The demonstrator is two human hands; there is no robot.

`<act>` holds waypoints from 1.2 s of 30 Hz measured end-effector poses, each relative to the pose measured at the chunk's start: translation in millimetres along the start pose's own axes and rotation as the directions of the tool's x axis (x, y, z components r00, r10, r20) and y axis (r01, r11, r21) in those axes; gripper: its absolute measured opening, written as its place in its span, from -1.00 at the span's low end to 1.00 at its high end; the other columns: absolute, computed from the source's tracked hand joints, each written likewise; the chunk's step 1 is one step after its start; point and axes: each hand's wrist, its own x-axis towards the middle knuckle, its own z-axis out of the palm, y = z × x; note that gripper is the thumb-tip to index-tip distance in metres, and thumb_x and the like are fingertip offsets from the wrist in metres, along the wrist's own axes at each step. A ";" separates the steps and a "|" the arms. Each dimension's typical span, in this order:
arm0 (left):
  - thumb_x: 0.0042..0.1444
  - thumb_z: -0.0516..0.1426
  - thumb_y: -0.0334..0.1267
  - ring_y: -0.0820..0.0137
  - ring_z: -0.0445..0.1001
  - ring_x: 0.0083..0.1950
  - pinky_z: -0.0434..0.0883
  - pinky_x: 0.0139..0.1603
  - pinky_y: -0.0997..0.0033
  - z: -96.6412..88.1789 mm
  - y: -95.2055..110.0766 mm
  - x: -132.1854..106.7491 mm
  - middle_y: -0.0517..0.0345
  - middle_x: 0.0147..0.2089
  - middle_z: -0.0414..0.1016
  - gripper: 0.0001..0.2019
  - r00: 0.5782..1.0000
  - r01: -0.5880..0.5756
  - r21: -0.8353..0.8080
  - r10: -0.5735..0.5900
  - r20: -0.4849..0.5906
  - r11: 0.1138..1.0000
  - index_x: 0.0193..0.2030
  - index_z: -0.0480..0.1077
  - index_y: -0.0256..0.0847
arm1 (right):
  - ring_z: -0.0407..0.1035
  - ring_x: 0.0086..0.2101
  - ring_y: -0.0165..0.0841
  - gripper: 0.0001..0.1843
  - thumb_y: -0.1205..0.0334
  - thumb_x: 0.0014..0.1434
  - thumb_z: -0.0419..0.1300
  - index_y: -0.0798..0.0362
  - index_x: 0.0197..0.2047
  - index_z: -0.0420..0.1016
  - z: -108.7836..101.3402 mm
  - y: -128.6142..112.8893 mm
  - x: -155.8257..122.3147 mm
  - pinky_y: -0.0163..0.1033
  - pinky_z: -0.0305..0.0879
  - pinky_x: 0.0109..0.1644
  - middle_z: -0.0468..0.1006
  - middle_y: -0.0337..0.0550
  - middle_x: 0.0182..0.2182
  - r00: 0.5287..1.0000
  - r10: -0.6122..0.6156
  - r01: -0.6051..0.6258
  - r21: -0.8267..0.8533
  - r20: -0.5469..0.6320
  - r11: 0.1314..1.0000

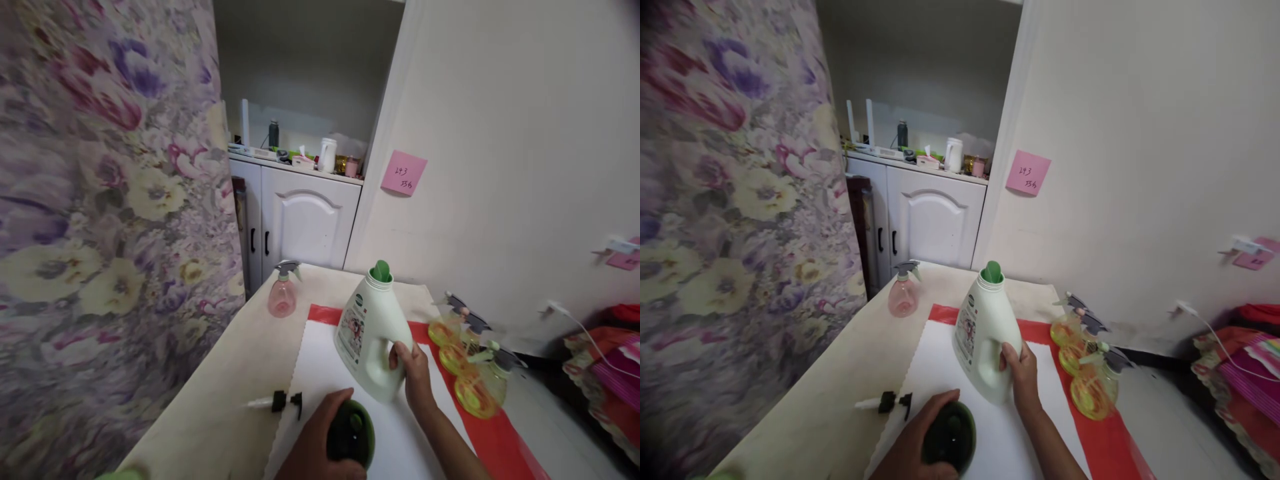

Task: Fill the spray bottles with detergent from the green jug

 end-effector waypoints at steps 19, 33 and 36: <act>-0.42 0.40 -0.36 0.04 0.31 0.28 0.19 0.34 0.10 26.7 4.5 -17.7 0.02 0.27 0.37 -0.03 0.990 -0.105 0.114 0.115 -0.080 0.988 0.25 0.20 -0.04 | 0.48 -0.15 -0.13 -0.65 0.00 0.04 0.27 -0.05 -0.12 0.49 -78.8 52.4 -127.1 -0.08 0.40 -0.02 0.61 -0.08 -0.21 0.995 0.065 -0.068 0.042 0.080 0.997; -0.43 0.44 -0.14 -0.03 0.31 0.27 0.22 0.31 0.03 109.8 21.3 -26.3 -0.07 0.27 0.36 0.10 0.991 -0.104 -0.072 0.098 -0.091 0.992 0.34 0.10 -0.11 | 0.21 0.22 -0.01 0.06 0.19 -0.23 0.42 -0.01 0.31 0.04 -69.9 74.0 -147.9 0.00 0.18 0.28 0.29 0.08 0.26 0.911 -0.026 -0.008 0.081 0.412 0.997; -0.45 0.46 -0.16 -0.03 0.25 0.32 0.16 0.35 -0.01 109.7 18.1 -30.8 -0.05 0.31 0.32 0.16 0.994 -0.072 -0.085 0.065 -0.087 0.994 0.37 0.05 -0.07 | 0.16 0.26 0.00 0.06 0.11 -0.18 0.42 -0.01 0.33 -0.01 -66.2 80.3 -150.2 0.04 0.16 0.30 0.22 0.13 0.30 0.901 -0.056 -0.027 0.184 0.429 0.983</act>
